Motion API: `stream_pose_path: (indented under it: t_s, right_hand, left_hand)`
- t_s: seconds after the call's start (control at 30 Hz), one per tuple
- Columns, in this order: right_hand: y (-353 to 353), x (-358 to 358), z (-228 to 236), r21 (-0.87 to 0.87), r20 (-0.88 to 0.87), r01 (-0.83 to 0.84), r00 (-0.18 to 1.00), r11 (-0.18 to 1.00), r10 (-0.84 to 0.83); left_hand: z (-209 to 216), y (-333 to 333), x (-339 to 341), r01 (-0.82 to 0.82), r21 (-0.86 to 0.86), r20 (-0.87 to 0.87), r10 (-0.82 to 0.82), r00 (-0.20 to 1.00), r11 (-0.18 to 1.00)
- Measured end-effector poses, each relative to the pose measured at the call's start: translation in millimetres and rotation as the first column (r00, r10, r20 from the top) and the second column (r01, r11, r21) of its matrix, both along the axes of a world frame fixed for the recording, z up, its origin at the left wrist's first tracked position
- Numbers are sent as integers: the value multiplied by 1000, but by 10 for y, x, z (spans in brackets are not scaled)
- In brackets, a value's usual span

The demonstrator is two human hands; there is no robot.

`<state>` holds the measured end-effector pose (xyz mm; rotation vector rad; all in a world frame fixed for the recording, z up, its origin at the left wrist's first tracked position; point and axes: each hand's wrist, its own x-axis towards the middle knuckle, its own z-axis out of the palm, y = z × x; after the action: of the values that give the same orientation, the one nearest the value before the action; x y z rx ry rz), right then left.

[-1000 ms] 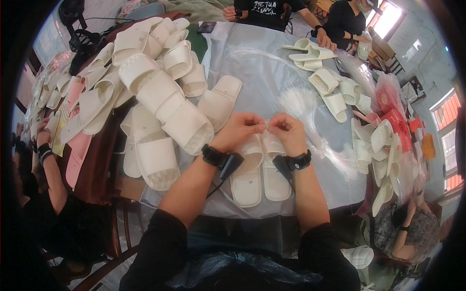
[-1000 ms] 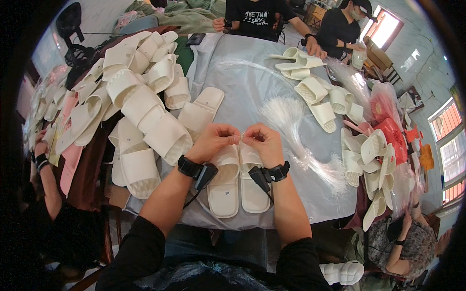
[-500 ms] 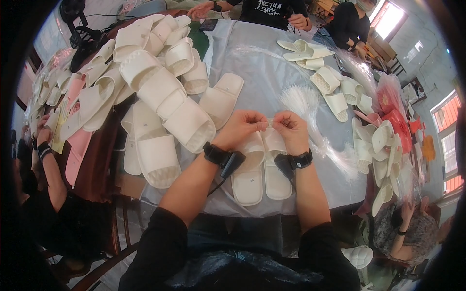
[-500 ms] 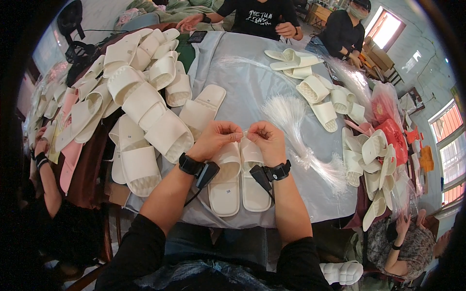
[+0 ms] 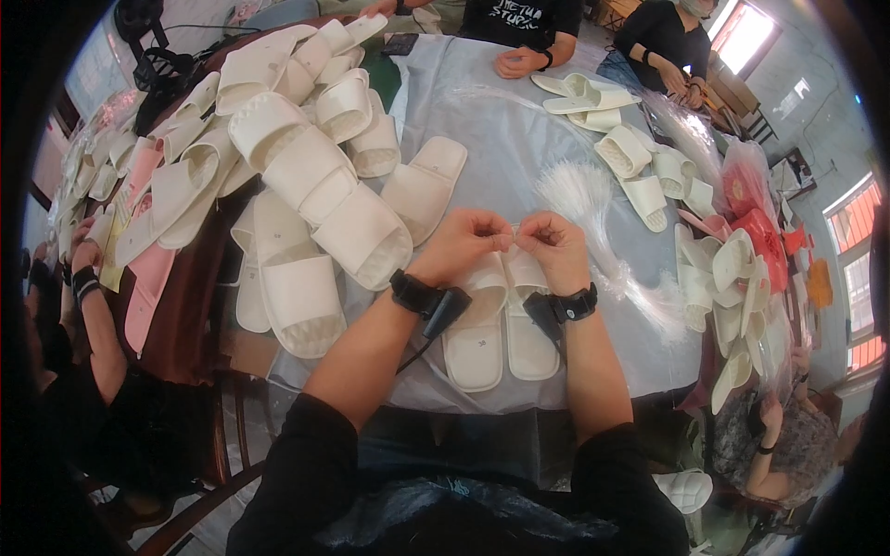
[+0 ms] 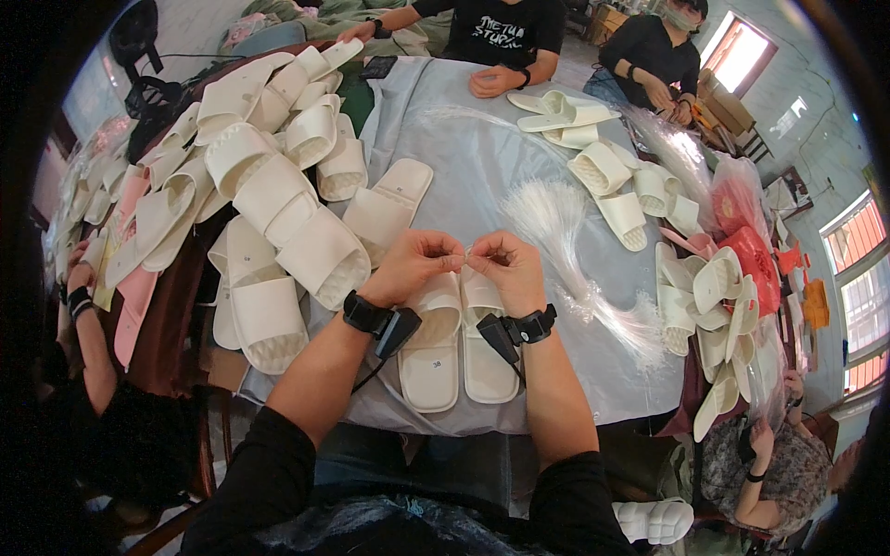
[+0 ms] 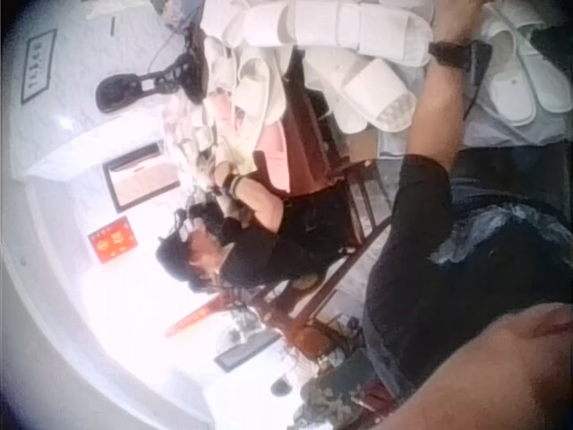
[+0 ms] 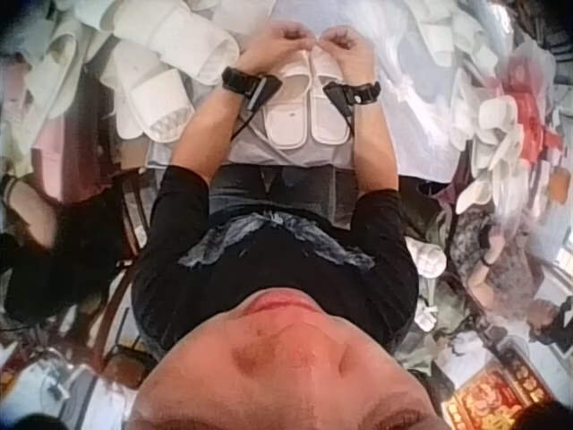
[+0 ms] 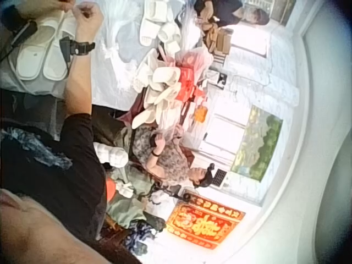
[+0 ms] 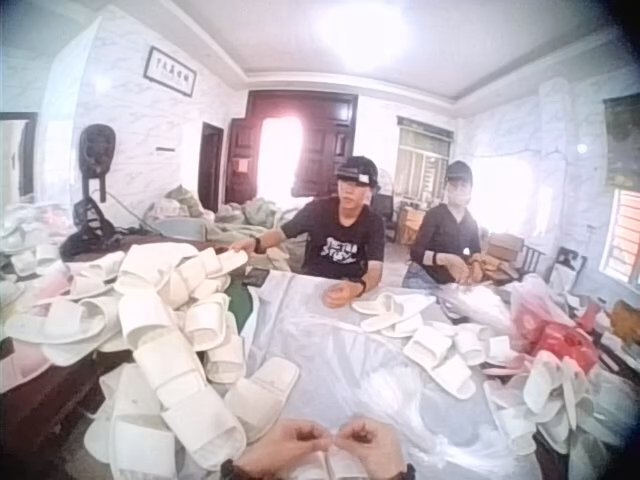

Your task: Assembling white slippers at a production table.

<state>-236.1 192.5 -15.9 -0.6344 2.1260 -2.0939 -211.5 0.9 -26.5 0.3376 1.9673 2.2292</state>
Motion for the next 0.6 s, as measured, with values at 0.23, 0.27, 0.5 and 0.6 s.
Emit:
stream_pose_path:
  t_s: [0.23,0.27,0.5,0.6]
  right_hand:
    - [20,-3,28,8,42,-40,998,999,40]
    - [25,0,28,6,43,-39,998,999,39]
    - [12,-14,37,56,76,-56,996,997,52]
    - [-4,-28,23,50,63,-55,997,997,52]
  left_hand:
    - [-26,13,-3,-30,10,-16,30,999,1000]
    - [-37,19,-10,-23,19,-26,24,999,1000]
    - [27,16,15,-38,-25,-29,38,999,999]
    - [18,9,-20,-36,-60,-38,33,999,998]
